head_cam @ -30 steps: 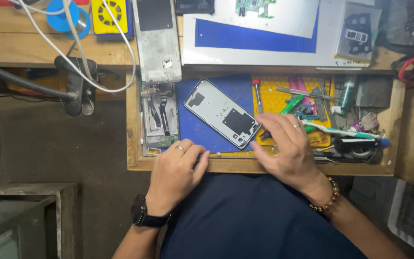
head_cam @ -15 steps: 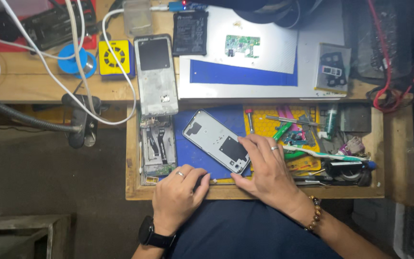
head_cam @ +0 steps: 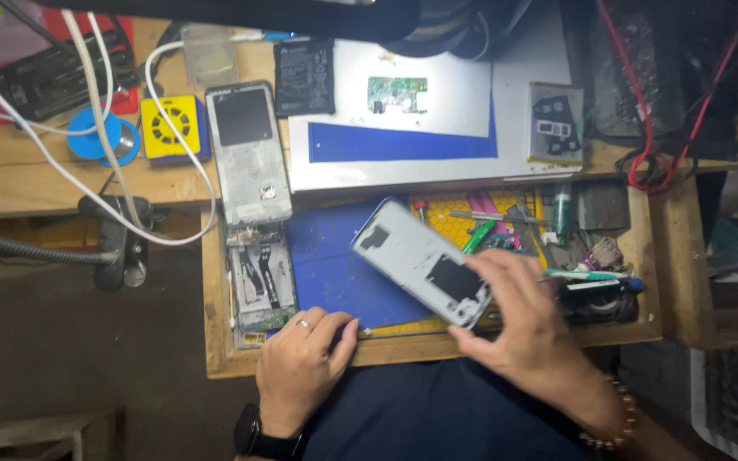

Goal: The person works on a disassembled smartphone at a cluttered workbench, using scissors to cut a piece of tape and then peeling it off the device. They handle the phone casing and a blue mat while surrounded by various tools and electronic components.

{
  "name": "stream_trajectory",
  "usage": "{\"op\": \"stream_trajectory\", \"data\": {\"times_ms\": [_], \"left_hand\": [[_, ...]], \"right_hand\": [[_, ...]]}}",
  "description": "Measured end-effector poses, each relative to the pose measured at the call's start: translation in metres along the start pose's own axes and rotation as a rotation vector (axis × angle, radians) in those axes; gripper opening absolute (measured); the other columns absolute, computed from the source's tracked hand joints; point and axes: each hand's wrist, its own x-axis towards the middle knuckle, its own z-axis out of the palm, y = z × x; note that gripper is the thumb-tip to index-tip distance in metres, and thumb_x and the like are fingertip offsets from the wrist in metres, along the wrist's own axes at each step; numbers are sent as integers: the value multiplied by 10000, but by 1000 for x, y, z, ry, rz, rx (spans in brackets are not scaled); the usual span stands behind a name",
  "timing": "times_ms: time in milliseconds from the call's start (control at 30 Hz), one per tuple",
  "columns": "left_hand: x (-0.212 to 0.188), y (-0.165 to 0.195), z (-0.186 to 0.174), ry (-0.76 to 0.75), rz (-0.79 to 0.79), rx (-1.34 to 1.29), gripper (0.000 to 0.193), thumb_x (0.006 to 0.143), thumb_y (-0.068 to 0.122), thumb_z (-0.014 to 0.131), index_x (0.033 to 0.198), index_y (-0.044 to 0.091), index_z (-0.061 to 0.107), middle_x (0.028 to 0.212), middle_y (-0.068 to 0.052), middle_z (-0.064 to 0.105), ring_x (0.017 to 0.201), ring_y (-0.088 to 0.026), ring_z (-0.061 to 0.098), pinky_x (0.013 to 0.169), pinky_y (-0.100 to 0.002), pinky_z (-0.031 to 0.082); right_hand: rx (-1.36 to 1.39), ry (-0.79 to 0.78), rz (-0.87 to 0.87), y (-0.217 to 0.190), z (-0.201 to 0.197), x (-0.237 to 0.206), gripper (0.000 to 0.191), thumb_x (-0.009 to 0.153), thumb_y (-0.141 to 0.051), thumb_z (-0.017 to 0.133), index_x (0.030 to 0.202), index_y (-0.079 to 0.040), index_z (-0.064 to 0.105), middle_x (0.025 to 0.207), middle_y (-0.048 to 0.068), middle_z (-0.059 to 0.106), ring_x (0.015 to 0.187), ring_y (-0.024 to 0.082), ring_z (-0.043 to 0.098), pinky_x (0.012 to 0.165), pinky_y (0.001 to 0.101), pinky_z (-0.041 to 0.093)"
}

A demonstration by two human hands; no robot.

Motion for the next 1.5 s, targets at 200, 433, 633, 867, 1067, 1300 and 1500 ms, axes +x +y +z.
{"op": "stream_trajectory", "data": {"times_ms": [200,433,633,867,1067,1300,1500], "left_hand": [[1,0,-1,-75,-63,-54,175,811,268,813,766,114,743,702,-21,649,620,-215,643,532,-372,503],[3,-3,-1,-133,-112,-86,206,794,311,814,735,118,773,662,-21,639,607,-225,637,538,-380,510],[-3,-8,4,-130,-109,-38,220,777,327,819,696,129,766,642,-17,620,606,-218,630,528,-391,506],[-10,-19,15,-89,-70,-1,196,743,319,840,665,154,767,641,12,624,587,-185,629,516,-373,511],[-14,-28,21,-57,-11,20,188,725,317,851,663,164,762,640,21,621,585,-170,633,512,-358,513],[-17,-36,24,-55,42,34,183,722,318,857,660,176,757,633,31,602,579,-148,620,497,-341,510],[-17,-40,26,-126,32,4,225,682,346,885,598,180,757,600,39,599,549,-127,610,456,-338,501]], "right_hand": [[-150,100,121,17,-41,-4,829,603,-268,888,1304,38,570,1254,194,586,1146,335,593,985,457,483],[-377,214,178,36,-73,15,770,640,-283,897,1259,69,605,1187,232,633,1123,353,621,981,466,501],[-299,284,334,47,-63,39,664,781,-313,899,1292,11,625,1180,178,672,1113,327,634,965,470,518],[-280,433,336,63,-27,66,669,802,-349,923,1270,12,610,1150,195,660,1065,358,632,924,496,499],[-403,493,320,69,-11,81,707,789,-376,920,1290,-11,580,1181,200,636,1125,392,587,933,554,452],[-409,494,299,66,-8,76,760,807,-420,916,1328,0,556,1268,187,612,1187,371,571,968,555,425],[-366,570,126,55,-14,43,660,811,-306,913,1301,0,595,1323,164,609,1235,323,577,1003,488,433]]}}
